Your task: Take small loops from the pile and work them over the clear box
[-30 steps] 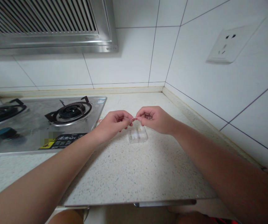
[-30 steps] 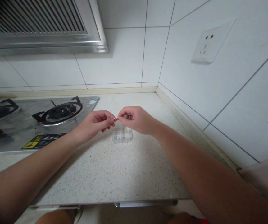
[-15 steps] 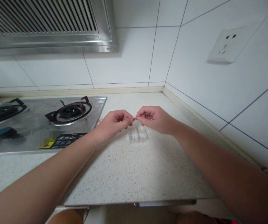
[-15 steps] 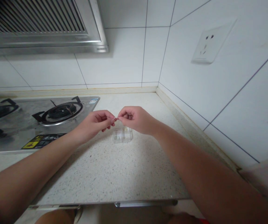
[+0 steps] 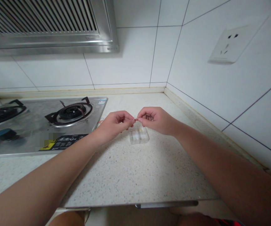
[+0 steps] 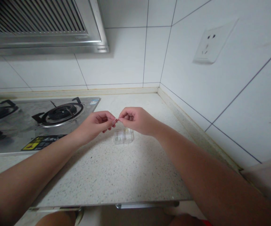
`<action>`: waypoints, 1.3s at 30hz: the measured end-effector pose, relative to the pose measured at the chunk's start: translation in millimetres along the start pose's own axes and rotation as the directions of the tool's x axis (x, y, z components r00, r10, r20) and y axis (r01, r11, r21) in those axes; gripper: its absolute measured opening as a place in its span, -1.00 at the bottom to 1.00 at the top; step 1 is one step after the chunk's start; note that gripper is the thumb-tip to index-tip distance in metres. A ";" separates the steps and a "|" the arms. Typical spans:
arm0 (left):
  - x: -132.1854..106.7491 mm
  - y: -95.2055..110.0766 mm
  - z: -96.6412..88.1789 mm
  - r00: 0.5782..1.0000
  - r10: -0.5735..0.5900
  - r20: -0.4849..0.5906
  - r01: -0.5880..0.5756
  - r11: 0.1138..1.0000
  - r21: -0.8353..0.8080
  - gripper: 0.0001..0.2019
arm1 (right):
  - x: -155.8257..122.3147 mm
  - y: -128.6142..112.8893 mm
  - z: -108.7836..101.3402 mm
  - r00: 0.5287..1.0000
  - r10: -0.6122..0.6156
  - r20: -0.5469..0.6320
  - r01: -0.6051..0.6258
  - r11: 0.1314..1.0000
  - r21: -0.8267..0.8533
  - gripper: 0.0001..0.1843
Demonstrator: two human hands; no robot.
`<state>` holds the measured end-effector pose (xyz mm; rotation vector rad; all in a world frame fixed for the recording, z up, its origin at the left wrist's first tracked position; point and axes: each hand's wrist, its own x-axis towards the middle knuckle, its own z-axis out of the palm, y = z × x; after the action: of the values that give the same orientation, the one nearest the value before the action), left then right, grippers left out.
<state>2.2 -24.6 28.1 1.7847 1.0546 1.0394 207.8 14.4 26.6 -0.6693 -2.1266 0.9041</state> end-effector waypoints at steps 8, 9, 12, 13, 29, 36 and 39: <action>1.3 -2.3 -0.6 1.000 0.014 -0.008 -0.014 1.000 0.010 -0.83 | -0.4 -2.5 0.0 1.000 0.007 -0.001 -0.007 1.000 0.004 -0.85; 1.5 -2.7 -0.7 1.000 0.016 -0.006 -0.016 1.000 0.011 -0.83 | -0.4 -2.5 -0.2 1.000 0.005 0.000 -0.005 1.000 0.003 -0.85; 2.0 -3.5 -0.9 1.000 0.022 -0.001 -0.022 1.000 0.010 -0.83 | -0.6 -2.5 -0.8 1.000 -0.002 0.001 0.002 1.000 0.002 -0.85; 2.0 -3.8 -1.0 1.000 0.024 0.001 -0.024 1.000 0.009 -0.83 | -0.7 -2.6 -0.9 1.000 -0.004 0.001 0.004 1.000 0.002 -0.85; 1.5 -3.2 -0.9 1.000 0.027 -0.004 -0.028 0.999 -0.036 -0.84 | -0.7 -3.1 -0.6 1.000 0.010 -0.011 -0.010 1.000 0.010 -0.83; 0.8 -1.3 -0.2 1.000 0.023 0.001 -0.023 0.999 -0.043 -0.86 | -0.8 -2.4 -0.8 1.000 0.014 -0.009 -0.014 1.000 0.000 -0.84; 0.2 -0.8 -0.1 1.000 0.018 0.001 -0.018 0.999 -0.046 -0.88 | -0.7 -2.3 -1.1 1.000 0.009 -0.005 -0.009 1.000 -0.007 -0.84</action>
<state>2.0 -24.0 27.5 1.7606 1.0080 1.0651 208.7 12.9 28.6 -0.6851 -2.1244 0.8993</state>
